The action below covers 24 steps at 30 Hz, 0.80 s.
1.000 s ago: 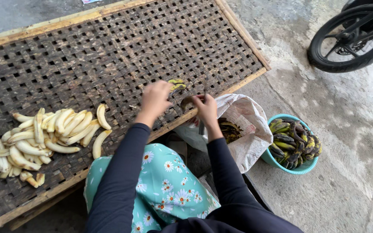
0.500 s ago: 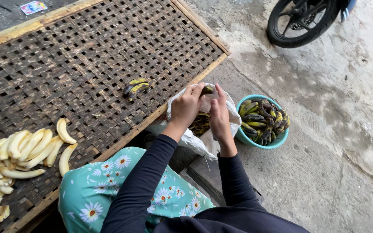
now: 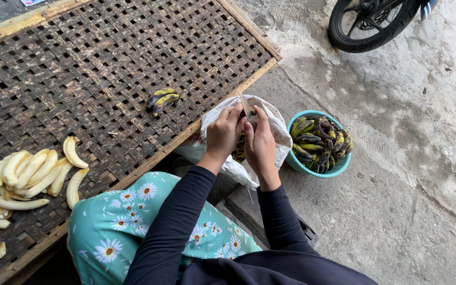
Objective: The person sits on the ground and peels bananas one at a time with a knife, cutting the peel and pulling it off by hand. Peeled bananas are placed on a woven bamboo mat, and peels are dropped into a white sack beside them.
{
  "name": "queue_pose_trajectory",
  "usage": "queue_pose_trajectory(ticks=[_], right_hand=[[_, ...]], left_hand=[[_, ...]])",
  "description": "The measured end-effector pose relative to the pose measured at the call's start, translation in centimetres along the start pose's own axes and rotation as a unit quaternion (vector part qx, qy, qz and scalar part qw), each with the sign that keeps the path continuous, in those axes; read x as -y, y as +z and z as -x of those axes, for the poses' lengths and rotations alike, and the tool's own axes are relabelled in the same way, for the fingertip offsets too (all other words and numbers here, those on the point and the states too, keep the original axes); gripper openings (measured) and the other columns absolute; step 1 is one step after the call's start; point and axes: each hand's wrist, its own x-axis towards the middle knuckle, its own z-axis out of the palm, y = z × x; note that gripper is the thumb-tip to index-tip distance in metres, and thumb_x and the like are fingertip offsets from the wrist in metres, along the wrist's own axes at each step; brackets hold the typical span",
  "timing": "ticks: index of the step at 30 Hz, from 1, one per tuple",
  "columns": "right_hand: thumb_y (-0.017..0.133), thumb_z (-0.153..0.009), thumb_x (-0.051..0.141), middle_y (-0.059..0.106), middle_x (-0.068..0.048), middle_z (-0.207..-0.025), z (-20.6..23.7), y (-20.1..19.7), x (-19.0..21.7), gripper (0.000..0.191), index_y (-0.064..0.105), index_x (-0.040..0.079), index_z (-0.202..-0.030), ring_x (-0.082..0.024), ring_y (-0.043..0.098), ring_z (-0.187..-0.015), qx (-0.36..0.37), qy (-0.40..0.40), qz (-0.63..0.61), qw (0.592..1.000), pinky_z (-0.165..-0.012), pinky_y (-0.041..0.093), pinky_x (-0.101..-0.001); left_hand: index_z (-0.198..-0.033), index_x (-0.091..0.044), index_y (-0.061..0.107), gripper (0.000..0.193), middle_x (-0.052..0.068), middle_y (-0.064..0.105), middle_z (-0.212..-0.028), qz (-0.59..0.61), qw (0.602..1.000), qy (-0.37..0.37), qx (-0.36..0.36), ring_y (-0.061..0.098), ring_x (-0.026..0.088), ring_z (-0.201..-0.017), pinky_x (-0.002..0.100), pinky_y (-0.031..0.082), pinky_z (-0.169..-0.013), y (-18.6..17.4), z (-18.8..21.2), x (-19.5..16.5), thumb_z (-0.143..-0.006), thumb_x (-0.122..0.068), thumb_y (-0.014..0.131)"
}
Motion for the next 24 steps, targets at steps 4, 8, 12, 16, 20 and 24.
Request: queue_pose_trajectory(ticks=[4,8,12,16,20,24], right_hand=[[0.044,-0.109,0.037,0.071,-0.021,-0.097,-0.1,0.6,-0.5,0.048,0.043,0.001,-0.140,-0.037,0.072,-0.087,0.002,0.052,-0.059,0.997,-0.075,0.055,-0.0444],[0.039,-0.119,0.040,0.063,-0.014,-0.096,-0.9,1.3,-1.2,0.042,0.047,0.001,-0.128,-0.024,0.062,-0.082,-0.035,0.017,-0.186,0.982,-0.070,0.049,-0.0352],[0.035,-0.111,0.046,0.048,-0.004,-0.074,-1.7,0.8,-3.3,0.045,0.052,0.005,-0.113,-0.012,0.044,-0.055,0.033,0.247,-0.450,0.858,-0.045,0.037,-0.0264],[0.031,-0.112,0.055,0.047,-0.004,-0.074,-1.8,1.1,-8.1,0.058,0.047,0.001,-0.102,-0.012,0.043,-0.056,0.127,0.315,-0.674,0.656,-0.040,0.037,-0.0252],[0.033,-0.112,0.054,0.047,-0.005,-0.075,0.0,3.8,-14.2,0.056,0.047,0.000,-0.107,-0.012,0.044,-0.057,0.131,0.398,-0.762,0.494,-0.040,0.037,-0.0234],[0.036,-0.110,0.057,0.047,-0.007,-0.076,2.2,5.9,-16.7,0.052,0.039,0.005,-0.108,-0.013,0.044,-0.057,0.110,0.479,-0.692,0.529,-0.041,0.037,-0.0240]], left_hand=[[-0.135,-0.015,0.061,0.035,0.011,0.071,-0.117,-0.029,0.998,0.060,-0.020,0.075,0.030,-0.088,0.039,0.062,-0.070,0.2,-0.1,0.2,-0.101,-0.021,0.067],[-0.135,-0.016,0.063,0.033,0.012,0.071,-0.120,-0.035,0.995,0.093,-0.030,0.076,0.030,-0.095,0.039,0.064,-0.075,0.3,0.0,0.3,-0.102,-0.015,0.066],[-0.130,-0.014,0.061,0.031,0.012,0.071,-0.127,0.044,0.990,0.137,-0.009,0.074,0.032,-0.108,0.038,0.064,-0.089,0.6,-0.9,1.0,-0.100,-0.004,0.062],[-0.129,-0.013,0.057,0.031,0.012,0.070,-0.131,0.232,0.971,0.058,-0.010,0.072,0.029,-0.118,0.034,0.061,-0.093,0.7,-1.4,2.0,-0.102,-0.001,0.062],[-0.134,-0.013,0.053,0.030,0.009,0.064,-0.141,0.459,0.882,-0.080,-0.072,0.066,0.023,-0.128,0.034,0.064,-0.103,0.7,-2.2,3.3,-0.106,-0.004,0.059],[-0.139,-0.014,0.052,0.035,0.009,0.059,-0.145,0.628,0.734,-0.212,-0.148,0.060,0.020,-0.133,0.038,0.058,-0.106,0.3,-2.4,5.2,-0.105,-0.006,0.058]])
